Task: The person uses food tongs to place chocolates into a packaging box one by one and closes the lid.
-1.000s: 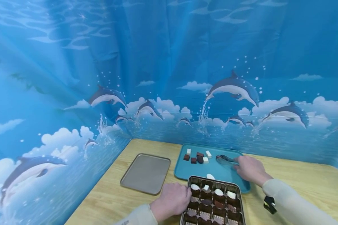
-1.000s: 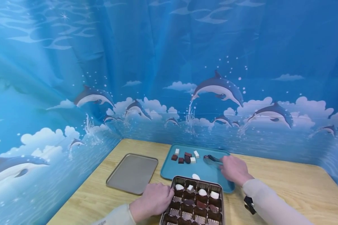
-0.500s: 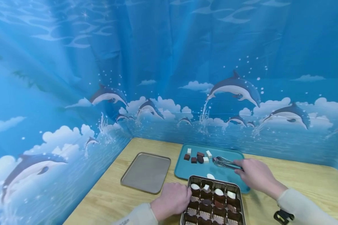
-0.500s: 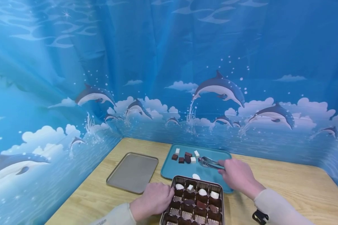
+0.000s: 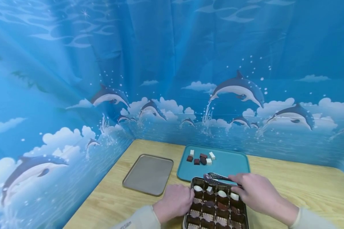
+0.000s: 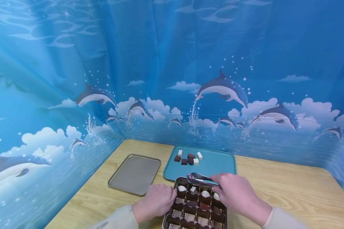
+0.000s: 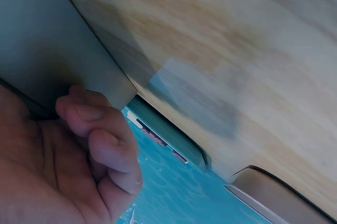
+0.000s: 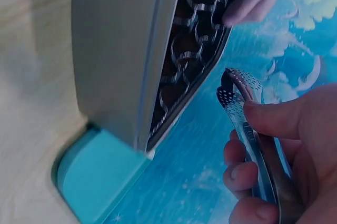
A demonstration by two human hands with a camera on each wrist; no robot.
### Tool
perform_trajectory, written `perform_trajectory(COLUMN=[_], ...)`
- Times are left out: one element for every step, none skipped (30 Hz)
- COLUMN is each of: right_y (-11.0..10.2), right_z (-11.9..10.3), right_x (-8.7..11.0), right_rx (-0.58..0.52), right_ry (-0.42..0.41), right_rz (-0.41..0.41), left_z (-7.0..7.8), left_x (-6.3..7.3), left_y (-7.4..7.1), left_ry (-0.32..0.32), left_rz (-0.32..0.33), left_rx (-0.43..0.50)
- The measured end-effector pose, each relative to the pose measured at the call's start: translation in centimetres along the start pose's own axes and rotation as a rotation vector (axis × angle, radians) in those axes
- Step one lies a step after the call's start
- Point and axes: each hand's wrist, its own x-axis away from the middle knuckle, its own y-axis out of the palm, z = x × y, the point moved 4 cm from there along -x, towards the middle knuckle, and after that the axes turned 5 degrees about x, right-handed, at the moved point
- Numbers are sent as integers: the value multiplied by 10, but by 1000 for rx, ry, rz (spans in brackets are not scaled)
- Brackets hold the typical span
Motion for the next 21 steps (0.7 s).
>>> perform_trajectory(right_y=[2, 3, 5, 6, 8, 9, 10, 11, 13, 14, 14, 15, 16, 17, 17, 17, 17, 17, 18, 18, 18], right_z=[-3, -6, -9, -11, -13, -15, -17, -19, -20, -22, -23, -24, -25, -25, -26, -27, -28, -28, -29, -30, -30], right_x=[1, 2, 3, 3, 4, 4, 4, 5, 5, 5, 5, 5, 5, 5, 5, 4, 4, 4, 4, 4, 4], right_rx=[0, 4, 9, 11, 6, 9, 2, 0, -2, -3, -3, 1, 3, 8, 14, 18, 21, 24, 23, 21, 17], right_ry=[-10, -24, -39, -53, -68, -83, -100, -112, -122, -127, -131, -133, -133, -131, -133, -132, -134, -134, -137, -138, -139], right_rz=[-5, -6, -4, -4, -8, -6, -8, -6, -7, -7, -5, -4, -7, -9, -9, -11, -15, -20, -24, -28, -34], left_z=[0, -1, -2, -3, -4, -6, -7, -8, -10, -10, -11, -12, -12, -12, -13, -13, -12, -12, -12, -12, -11], left_x=[0, 0, 0, 0, 0, 0, 0, 0, 1, 1, 2, 3, 4, 4, 6, 6, 7, 8, 9, 9, 10], left_y=[0, 0, -1, -1, -2, -2, -3, -3, -4, -4, -4, -4, -5, -5, -5, -4, -4, -4, -4, -4, -4], left_ry=[9, 20, 30, 41, 50, 55, 55, 54, 48, 45, 42, 42, 43, 45, 48, 54, 63, 75, 84, 97, 109], left_rz=[6, 12, 18, 27, 36, 33, 33, 26, 19, 8, -6, -17, -23, -27, -33, -35, -31, -26, -24, -18, -11], left_rx=[1, 11, 26, 51, 81, 116, 155, 185, 214, 239, 258, 269, 275, 277, 281, 285, 281, 275, 275, 269, 260])
